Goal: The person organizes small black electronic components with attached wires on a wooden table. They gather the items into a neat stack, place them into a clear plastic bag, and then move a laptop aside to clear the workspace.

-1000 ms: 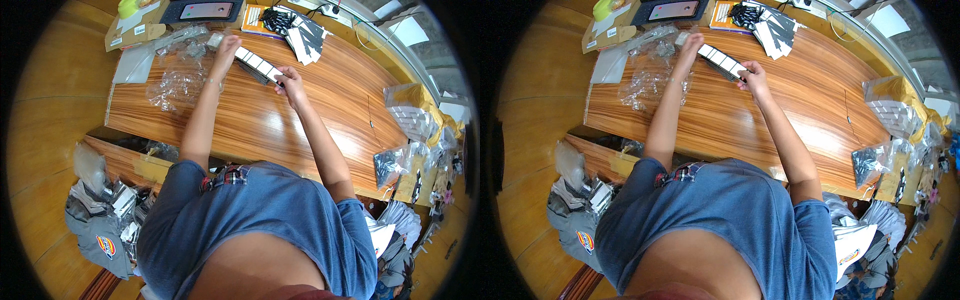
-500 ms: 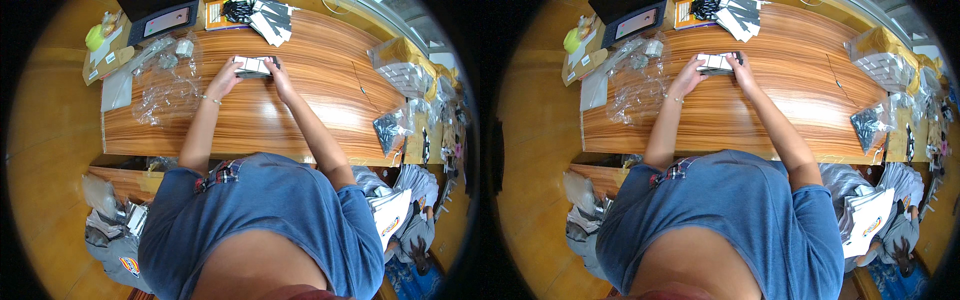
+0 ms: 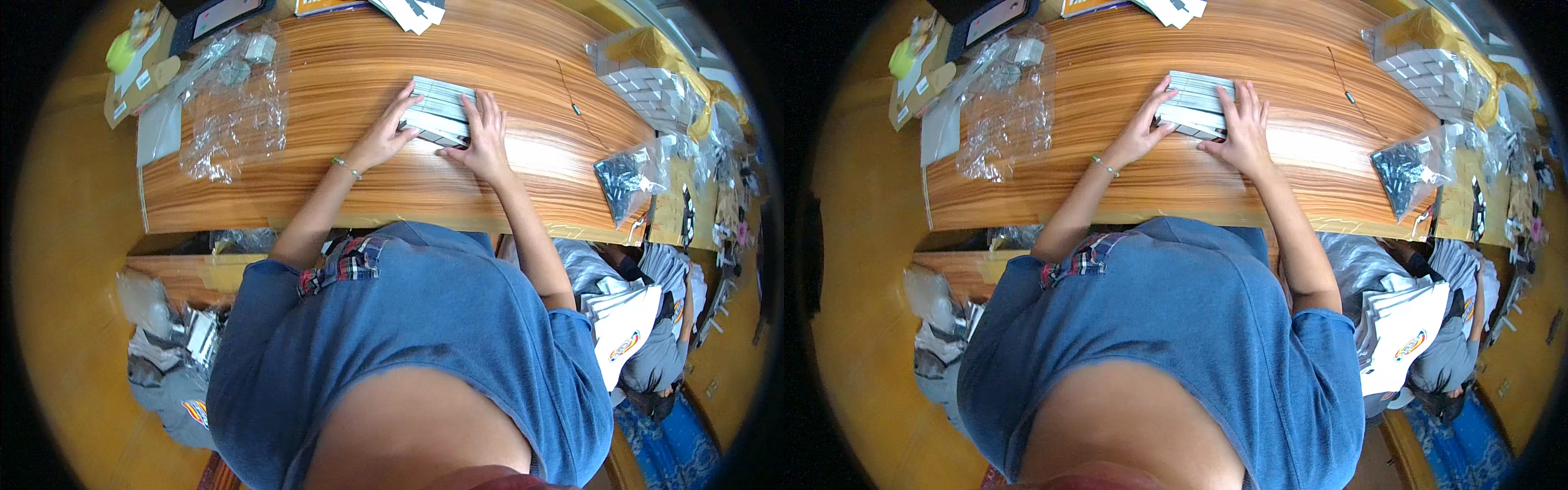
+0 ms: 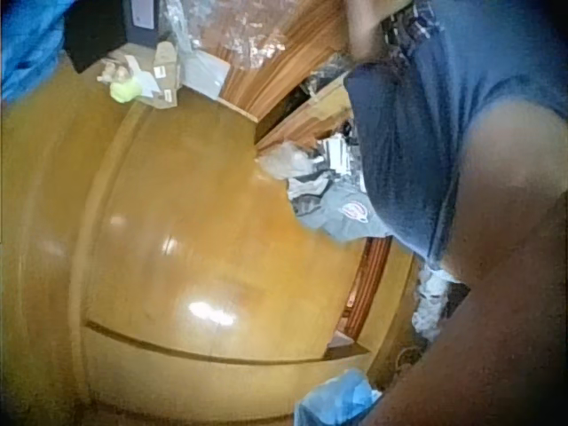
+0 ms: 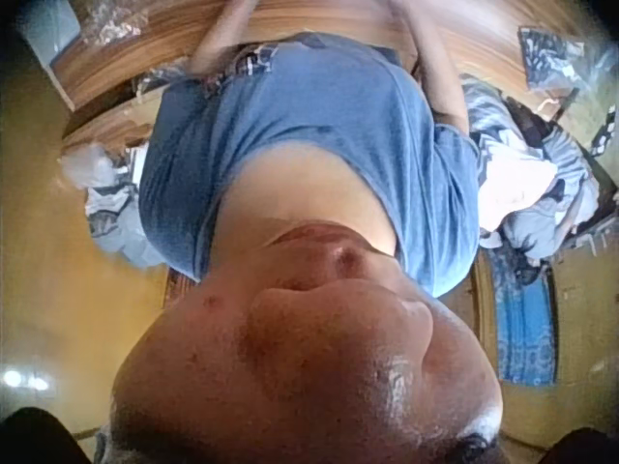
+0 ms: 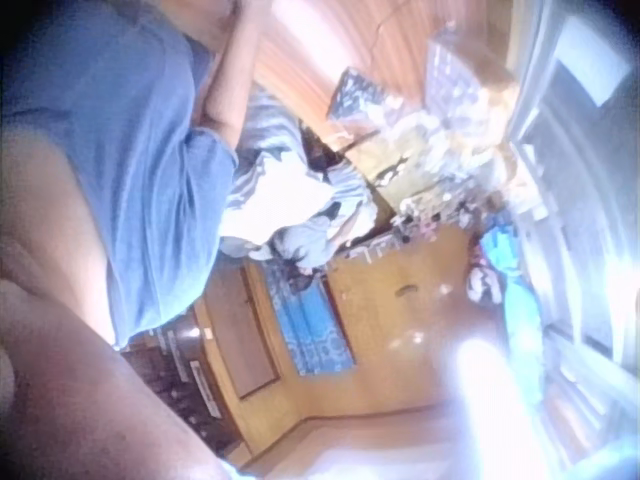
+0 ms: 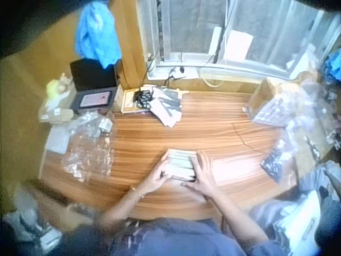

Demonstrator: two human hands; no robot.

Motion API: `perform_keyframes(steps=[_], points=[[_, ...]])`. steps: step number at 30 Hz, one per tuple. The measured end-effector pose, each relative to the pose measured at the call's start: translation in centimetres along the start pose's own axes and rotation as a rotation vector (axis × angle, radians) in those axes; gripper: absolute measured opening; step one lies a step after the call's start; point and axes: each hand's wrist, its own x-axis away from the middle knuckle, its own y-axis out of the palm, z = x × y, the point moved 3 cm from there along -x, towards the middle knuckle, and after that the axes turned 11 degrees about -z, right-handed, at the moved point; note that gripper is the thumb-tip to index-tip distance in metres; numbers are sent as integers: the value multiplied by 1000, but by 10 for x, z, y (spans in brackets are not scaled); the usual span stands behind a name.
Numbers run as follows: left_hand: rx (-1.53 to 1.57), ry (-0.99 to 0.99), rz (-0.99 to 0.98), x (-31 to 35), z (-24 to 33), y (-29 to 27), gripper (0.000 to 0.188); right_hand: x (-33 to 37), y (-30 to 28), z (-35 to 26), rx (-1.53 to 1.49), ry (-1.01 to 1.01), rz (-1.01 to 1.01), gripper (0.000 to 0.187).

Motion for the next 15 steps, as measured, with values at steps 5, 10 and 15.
perform_keyframes(steps=[5, 10, 15], points=[[-346, -40, 256, 21, 5, 15, 51, -24, -11, -20, 329, -140, -175, 105], [24, -332, 694, 39, -1, 54, 27, -29, 0, -14, 322, -143, -187, 100], [105, -251, 982, 32, 11, 73, 16, -27, 3, -14, 347, -152, -164, 103]])
